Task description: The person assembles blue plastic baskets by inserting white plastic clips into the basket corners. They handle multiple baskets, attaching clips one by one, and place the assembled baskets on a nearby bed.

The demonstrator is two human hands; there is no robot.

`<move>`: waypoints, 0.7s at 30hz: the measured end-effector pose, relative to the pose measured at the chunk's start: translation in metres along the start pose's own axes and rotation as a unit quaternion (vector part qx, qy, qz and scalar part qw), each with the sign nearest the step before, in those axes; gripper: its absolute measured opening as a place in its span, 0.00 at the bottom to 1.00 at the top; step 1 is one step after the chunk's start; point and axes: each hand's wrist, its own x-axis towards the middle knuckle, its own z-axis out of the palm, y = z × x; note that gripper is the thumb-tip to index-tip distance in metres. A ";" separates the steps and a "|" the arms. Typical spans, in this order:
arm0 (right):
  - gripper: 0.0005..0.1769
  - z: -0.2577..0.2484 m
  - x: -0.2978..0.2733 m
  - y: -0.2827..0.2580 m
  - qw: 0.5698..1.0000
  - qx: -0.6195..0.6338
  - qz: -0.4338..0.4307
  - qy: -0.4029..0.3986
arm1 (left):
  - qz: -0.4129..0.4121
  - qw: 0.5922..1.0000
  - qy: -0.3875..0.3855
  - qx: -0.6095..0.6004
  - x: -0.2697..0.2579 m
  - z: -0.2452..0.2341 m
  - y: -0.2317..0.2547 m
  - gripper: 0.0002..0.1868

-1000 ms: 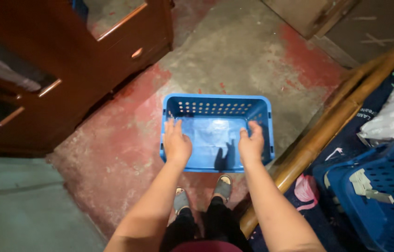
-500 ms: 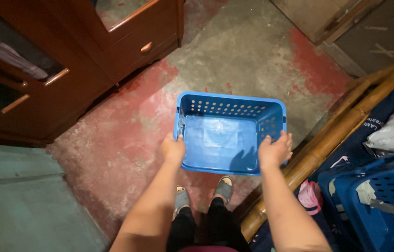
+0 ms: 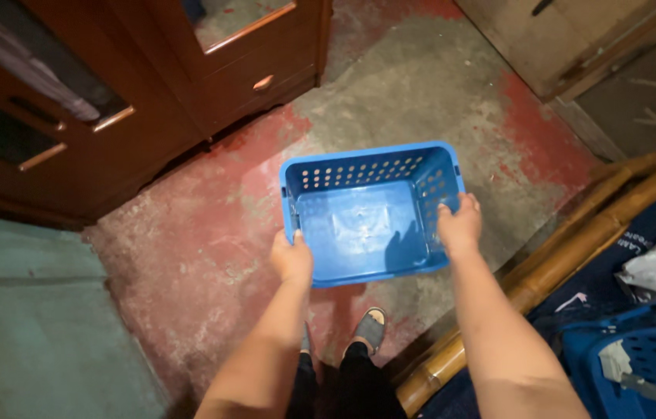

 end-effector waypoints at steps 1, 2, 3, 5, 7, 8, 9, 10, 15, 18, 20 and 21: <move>0.33 0.003 0.002 -0.002 0.999 -0.033 -0.043 0.003 | 0.013 1.000 0.010 -0.006 0.000 0.005 0.000 0.11; 0.33 0.007 0.001 -0.006 0.997 -0.044 -0.057 -0.006 | 0.026 0.999 0.020 -0.011 0.001 0.010 0.000 0.11; 0.34 0.013 -0.004 -0.011 0.996 -0.057 -0.071 -0.017 | 0.030 0.999 0.017 -0.022 0.000 0.013 -0.002 0.12; 0.36 0.032 -0.021 -0.033 0.993 -0.023 -0.092 -0.068 | 0.039 0.998 0.013 -0.045 -0.001 0.018 0.000 0.13; 0.37 0.054 -0.049 -0.069 0.981 0.055 -0.063 -0.176 | 0.001 0.993 -0.024 -0.116 -0.007 0.019 0.003 0.15; 0.37 0.064 -0.067 -0.089 0.966 0.086 -0.028 -0.243 | -0.017 0.987 -0.042 -0.152 -0.009 0.017 0.004 0.17; 0.37 0.069 -0.086 -0.106 0.951 0.131 -0.042 -0.277 | -0.037 0.971 -0.080 -0.223 -0.012 0.014 0.003 0.19; 0.38 0.071 -0.103 -0.122 0.933 0.175 -0.055 -0.310 | -0.056 0.947 -0.117 -0.293 -0.015 0.010 0.001 0.22; 0.38 0.067 -0.151 -0.193 0.857 0.280 -0.006 -0.434 | -0.149 0.823 -0.220 -0.502 -0.014 -0.004 -0.020 0.23; 0.33 0.070 -0.156 -0.214 0.895 0.190 -0.037 -0.402 | -0.211 0.783 -0.226 -0.539 -0.007 -0.010 -0.040 0.22; 0.31 0.076 -0.157 -0.219 0.921 0.120 -0.063 -0.365 | -0.268 0.755 -0.227 -0.553 0.001 -0.009 -0.057 0.23; 0.31 0.081 -0.155 -0.220 0.926 0.103 -0.075 -0.357 | -0.248 0.785 -0.232 -0.518 0.002 -0.009 -0.068 0.21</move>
